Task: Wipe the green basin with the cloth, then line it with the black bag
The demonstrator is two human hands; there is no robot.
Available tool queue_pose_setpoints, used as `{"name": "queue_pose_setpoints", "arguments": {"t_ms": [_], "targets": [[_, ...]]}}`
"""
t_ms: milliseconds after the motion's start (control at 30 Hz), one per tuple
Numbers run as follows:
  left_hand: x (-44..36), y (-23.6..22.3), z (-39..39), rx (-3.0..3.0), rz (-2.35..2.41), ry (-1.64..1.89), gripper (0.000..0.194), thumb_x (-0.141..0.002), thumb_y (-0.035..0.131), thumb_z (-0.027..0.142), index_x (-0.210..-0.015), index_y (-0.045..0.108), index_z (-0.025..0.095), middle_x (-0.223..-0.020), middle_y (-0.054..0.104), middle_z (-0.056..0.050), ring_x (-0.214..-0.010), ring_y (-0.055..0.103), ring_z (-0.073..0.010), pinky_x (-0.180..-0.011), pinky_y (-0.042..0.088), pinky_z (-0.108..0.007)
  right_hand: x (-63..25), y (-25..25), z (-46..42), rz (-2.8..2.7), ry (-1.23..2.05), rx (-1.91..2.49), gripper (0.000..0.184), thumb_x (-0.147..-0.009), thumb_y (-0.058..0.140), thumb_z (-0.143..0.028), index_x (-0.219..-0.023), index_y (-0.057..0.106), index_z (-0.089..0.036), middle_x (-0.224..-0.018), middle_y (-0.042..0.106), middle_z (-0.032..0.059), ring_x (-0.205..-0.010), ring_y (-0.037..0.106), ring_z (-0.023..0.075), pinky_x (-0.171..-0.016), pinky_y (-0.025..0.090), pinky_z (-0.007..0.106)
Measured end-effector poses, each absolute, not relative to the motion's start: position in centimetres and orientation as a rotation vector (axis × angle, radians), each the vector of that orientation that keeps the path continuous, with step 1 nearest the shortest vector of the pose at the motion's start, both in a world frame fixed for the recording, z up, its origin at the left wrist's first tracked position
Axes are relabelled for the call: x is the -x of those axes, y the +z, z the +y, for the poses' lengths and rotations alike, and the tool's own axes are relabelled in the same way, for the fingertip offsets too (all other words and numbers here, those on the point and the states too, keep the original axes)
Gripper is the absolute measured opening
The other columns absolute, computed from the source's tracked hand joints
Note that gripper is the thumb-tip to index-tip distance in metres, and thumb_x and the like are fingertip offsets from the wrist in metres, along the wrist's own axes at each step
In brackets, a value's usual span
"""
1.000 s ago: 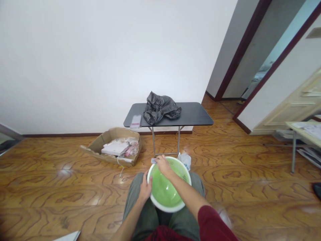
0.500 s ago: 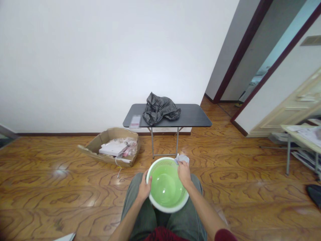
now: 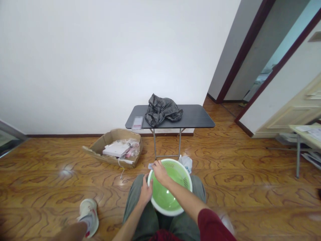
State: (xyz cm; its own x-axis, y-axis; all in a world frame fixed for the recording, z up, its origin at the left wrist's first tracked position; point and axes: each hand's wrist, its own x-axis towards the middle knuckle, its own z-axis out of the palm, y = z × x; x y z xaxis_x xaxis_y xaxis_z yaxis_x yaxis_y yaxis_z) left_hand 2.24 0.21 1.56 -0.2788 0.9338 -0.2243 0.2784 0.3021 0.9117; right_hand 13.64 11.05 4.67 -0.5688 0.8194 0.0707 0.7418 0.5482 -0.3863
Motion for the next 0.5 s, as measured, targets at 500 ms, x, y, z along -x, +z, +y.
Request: {"name": "queue_pose_setpoints", "arguments": {"t_ms": [500], "targets": [[-2.4, 1.5, 0.5, -1.08, 1.762, 0.997, 0.05, -0.096, 0.044, 0.047, -0.138, 0.042, 0.02, -0.121, 0.072, -0.013, -0.1, 0.073, -0.0241, -0.092, 0.053, -0.035, -25.3, 4.2, 13.0, -2.143, 0.384, 1.643, 0.049, -0.085, 0.045, -0.005, -0.124, 0.071, -0.017, -0.114, 0.07, 0.0109, -0.108, 0.058, 0.0209, -0.103, 0.042, 0.032]]}}
